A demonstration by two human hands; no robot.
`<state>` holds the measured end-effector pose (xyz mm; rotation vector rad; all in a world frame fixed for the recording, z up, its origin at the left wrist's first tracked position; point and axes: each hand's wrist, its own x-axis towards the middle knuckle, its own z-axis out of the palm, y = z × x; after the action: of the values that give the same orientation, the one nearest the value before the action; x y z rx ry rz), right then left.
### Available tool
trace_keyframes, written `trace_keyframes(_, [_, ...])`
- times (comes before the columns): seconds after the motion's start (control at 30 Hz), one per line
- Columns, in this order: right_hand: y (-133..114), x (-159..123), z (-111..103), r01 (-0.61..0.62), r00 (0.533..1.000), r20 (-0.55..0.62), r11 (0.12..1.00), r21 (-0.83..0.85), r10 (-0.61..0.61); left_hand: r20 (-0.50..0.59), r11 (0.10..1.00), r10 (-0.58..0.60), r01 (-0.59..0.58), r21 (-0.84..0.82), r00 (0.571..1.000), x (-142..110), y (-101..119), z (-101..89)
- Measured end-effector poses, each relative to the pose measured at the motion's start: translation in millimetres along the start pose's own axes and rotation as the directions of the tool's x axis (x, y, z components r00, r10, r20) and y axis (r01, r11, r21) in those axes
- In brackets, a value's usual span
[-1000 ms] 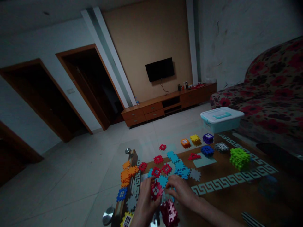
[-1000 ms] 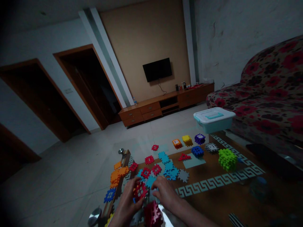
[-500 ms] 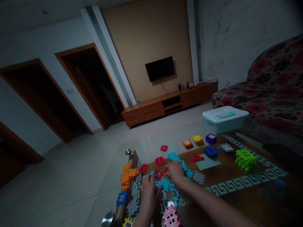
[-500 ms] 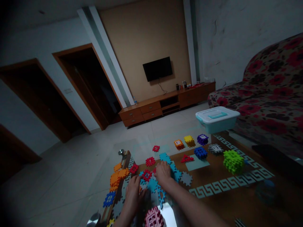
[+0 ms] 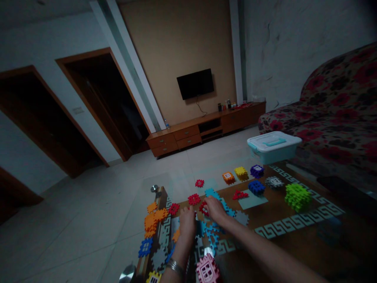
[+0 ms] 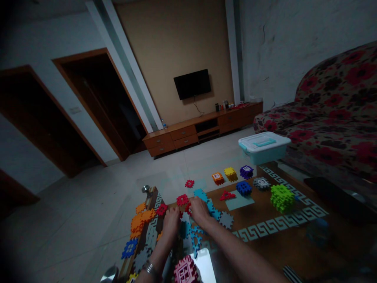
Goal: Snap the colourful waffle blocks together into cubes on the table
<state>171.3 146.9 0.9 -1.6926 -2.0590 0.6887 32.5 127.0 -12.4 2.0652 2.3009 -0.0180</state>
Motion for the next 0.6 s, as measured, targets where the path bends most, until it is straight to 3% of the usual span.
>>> trace_keyframes(0.13, [8, -32, -12, 0.135, 0.989, 0.024, 0.960, 0.247, -0.145, -0.042, 0.997, 0.029, -0.032, -0.066, 0.999, -4, -6, -10.5])
trace_keyframes(0.27, [3, -69, 0, 0.185, 0.952, 0.123, 0.845, 0.502, -0.281, -0.103, 0.987, 0.075, -0.089, -0.133, 0.992, -26, -20, -28.2])
trace_keyframes(0.43, [-8, -92, 27, 0.200, 0.922, 0.194, 0.842, 0.501, -0.334, -0.212, 0.952, 0.144, -0.194, -0.237, 0.967, -69, -45, -33.1])
trace_keyframes(0.6, [-6, -89, 38, 0.303, 0.928, 0.077, 0.859, 0.412, -0.364, -0.397, 0.896, 0.233, -0.355, -0.267, 0.888, -105, -69, -11.5])
